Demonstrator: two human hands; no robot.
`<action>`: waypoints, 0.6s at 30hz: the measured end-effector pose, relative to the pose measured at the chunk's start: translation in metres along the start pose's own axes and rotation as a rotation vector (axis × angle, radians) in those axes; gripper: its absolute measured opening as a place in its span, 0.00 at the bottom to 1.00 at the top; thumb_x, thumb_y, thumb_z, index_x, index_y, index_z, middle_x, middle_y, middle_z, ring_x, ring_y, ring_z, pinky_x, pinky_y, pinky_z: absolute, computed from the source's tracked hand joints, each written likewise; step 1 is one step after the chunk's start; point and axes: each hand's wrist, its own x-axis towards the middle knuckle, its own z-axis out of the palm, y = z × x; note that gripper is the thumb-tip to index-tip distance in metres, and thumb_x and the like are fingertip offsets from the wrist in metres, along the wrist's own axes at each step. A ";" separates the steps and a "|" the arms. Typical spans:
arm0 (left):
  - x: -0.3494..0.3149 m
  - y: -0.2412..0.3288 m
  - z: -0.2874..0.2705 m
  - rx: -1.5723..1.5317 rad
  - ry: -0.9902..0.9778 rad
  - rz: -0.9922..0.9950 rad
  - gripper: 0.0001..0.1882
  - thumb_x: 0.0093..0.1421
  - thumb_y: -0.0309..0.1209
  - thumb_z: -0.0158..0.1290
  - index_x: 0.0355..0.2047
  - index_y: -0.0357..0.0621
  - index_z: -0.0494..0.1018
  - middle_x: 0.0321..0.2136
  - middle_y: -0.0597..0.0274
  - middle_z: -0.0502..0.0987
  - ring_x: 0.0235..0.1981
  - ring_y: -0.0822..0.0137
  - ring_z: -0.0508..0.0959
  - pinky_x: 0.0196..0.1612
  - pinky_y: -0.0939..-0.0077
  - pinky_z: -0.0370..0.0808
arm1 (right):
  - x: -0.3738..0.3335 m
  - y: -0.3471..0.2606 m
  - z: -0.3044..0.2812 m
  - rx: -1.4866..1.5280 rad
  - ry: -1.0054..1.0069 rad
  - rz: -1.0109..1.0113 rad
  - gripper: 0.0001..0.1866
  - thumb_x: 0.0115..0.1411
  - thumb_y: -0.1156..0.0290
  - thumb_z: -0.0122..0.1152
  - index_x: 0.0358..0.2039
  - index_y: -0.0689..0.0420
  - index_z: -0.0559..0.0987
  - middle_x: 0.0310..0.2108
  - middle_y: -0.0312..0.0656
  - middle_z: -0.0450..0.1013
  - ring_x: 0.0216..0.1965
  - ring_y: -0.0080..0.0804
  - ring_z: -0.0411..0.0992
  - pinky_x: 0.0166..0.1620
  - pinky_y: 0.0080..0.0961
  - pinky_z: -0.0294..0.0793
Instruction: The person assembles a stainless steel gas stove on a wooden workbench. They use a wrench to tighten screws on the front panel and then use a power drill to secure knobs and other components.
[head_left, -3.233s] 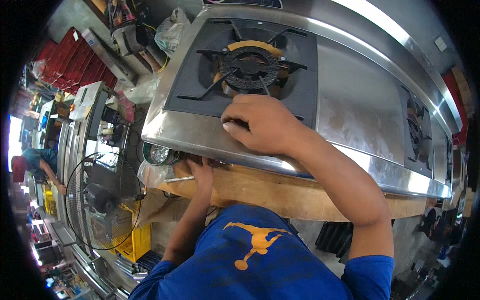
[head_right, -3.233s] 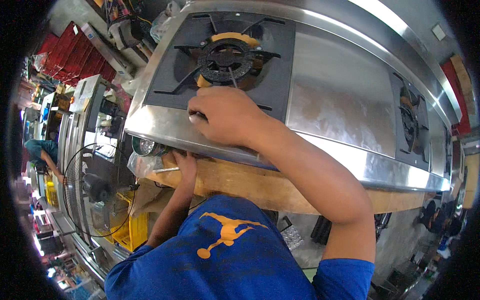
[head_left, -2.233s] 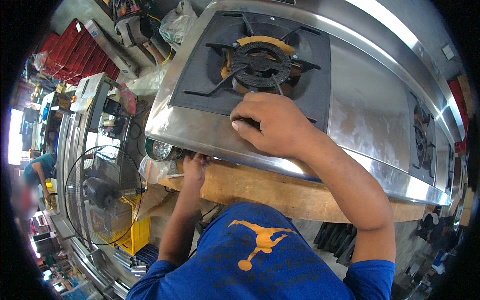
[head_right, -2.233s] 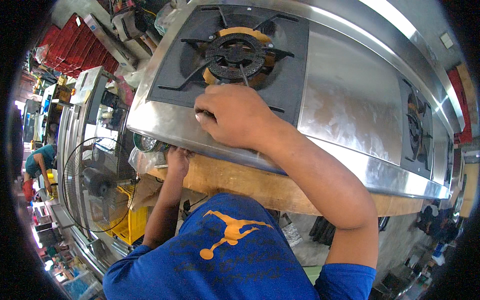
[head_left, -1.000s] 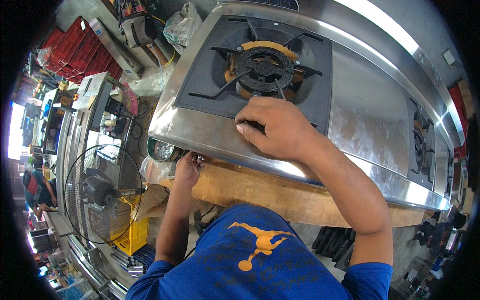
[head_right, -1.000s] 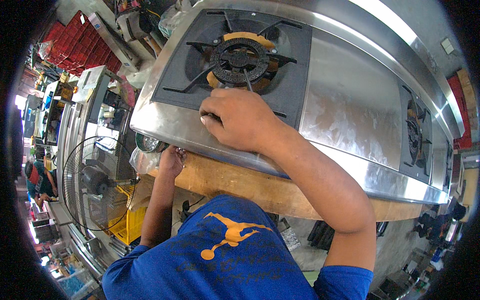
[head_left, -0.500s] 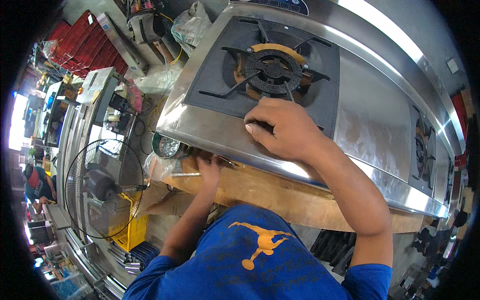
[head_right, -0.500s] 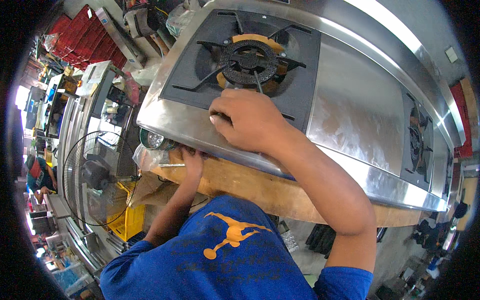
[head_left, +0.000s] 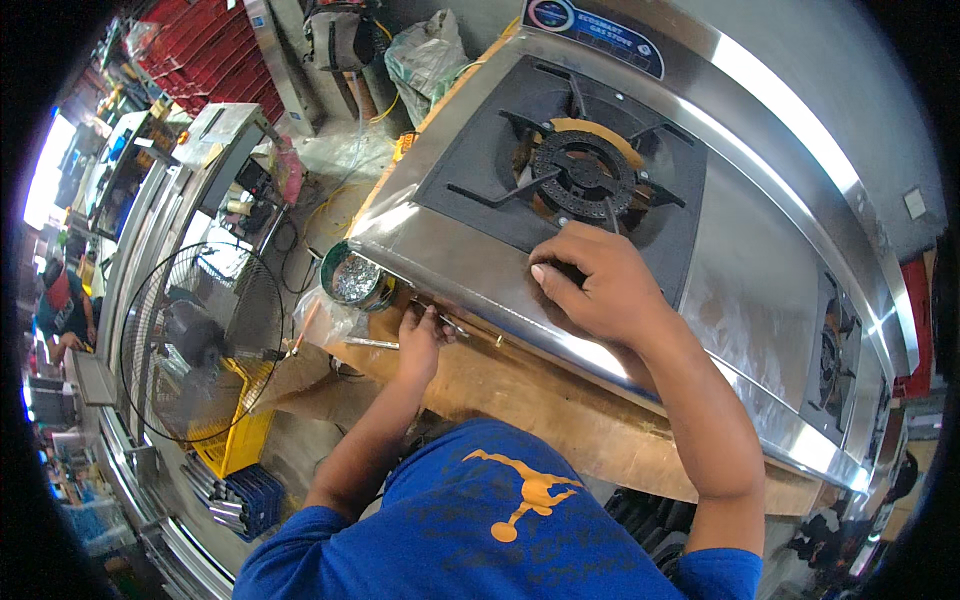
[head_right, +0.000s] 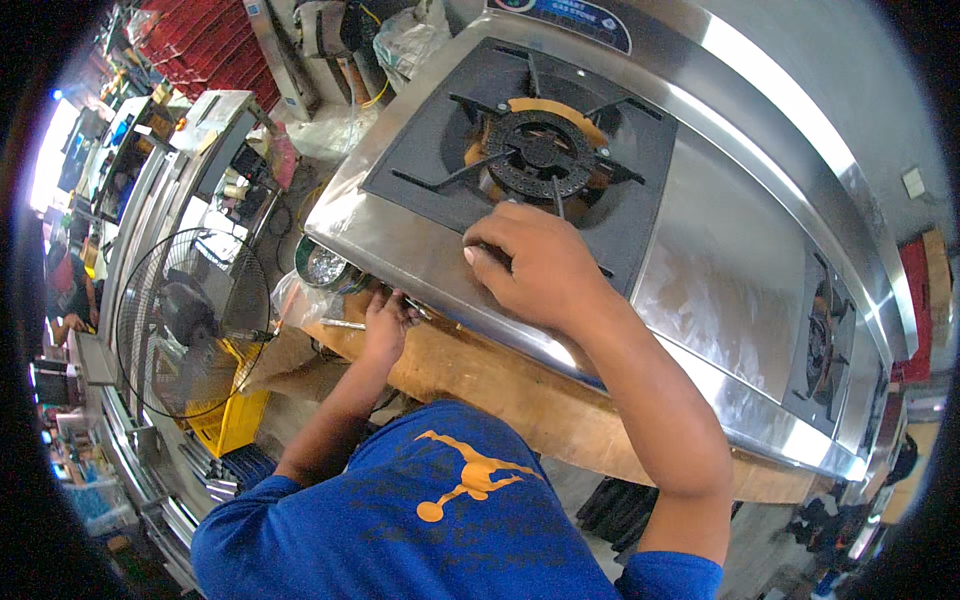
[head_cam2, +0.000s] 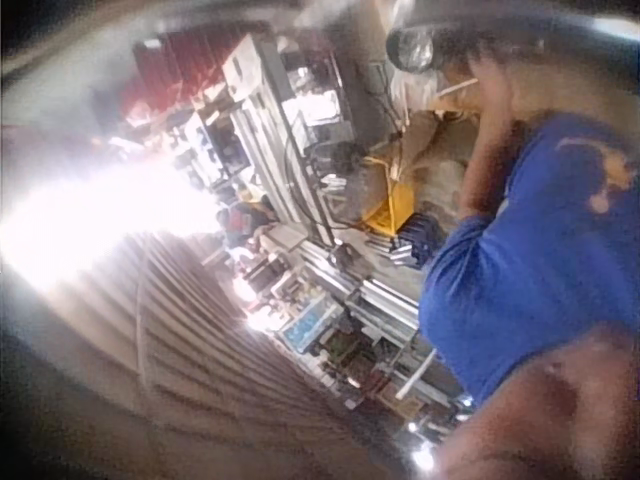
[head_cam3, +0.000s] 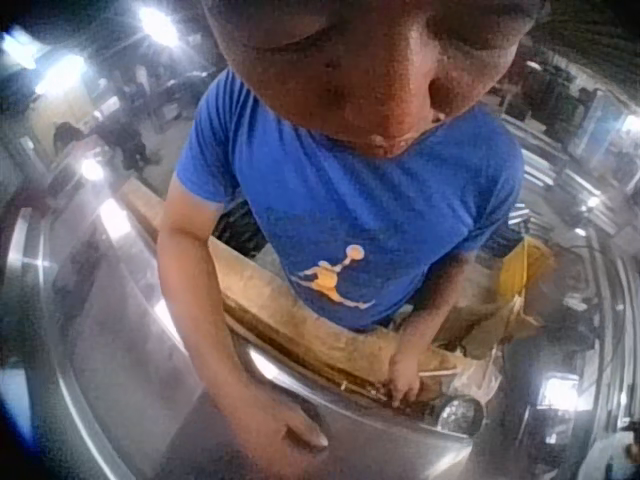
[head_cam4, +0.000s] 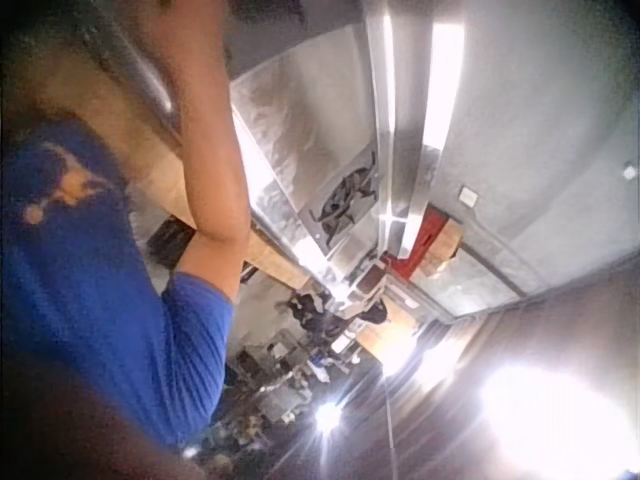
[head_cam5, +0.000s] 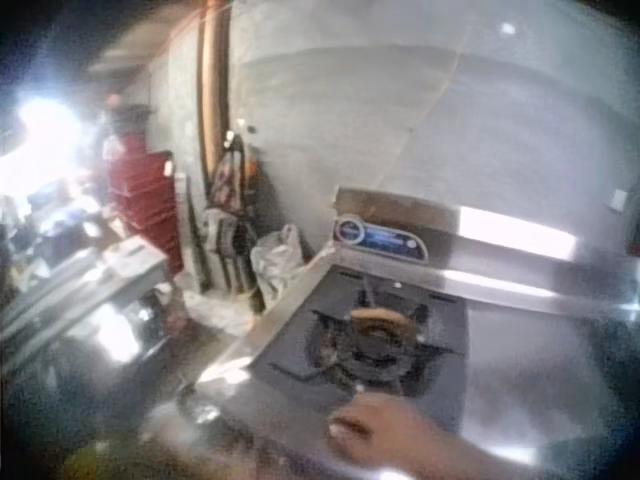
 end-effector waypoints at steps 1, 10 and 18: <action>0.001 0.006 -0.001 -0.054 0.035 -0.049 0.07 0.71 0.29 0.46 0.47 0.45 0.66 0.34 0.63 0.75 0.27 0.72 0.75 0.31 0.73 0.77 | 0.000 -0.003 0.001 0.003 0.006 -0.002 0.09 0.60 0.65 0.60 0.36 0.56 0.81 0.33 0.47 0.74 0.39 0.50 0.74 0.42 0.42 0.73; 0.015 0.047 -0.027 -0.468 0.051 -0.301 0.06 0.71 0.32 0.45 0.42 0.46 0.71 0.29 0.69 0.75 0.26 0.78 0.73 0.27 0.82 0.74 | 0.001 -0.021 0.010 -0.012 -0.029 0.061 0.09 0.60 0.65 0.61 0.36 0.57 0.81 0.32 0.47 0.75 0.38 0.49 0.74 0.42 0.40 0.73; 0.018 0.036 -0.037 -0.381 -0.065 -0.279 0.07 0.71 0.32 0.46 0.40 0.44 0.72 0.28 0.69 0.74 0.25 0.76 0.72 0.24 0.82 0.72 | 0.003 -0.033 0.019 0.020 0.004 0.094 0.08 0.57 0.72 0.63 0.35 0.60 0.82 0.30 0.46 0.75 0.34 0.44 0.74 0.40 0.32 0.72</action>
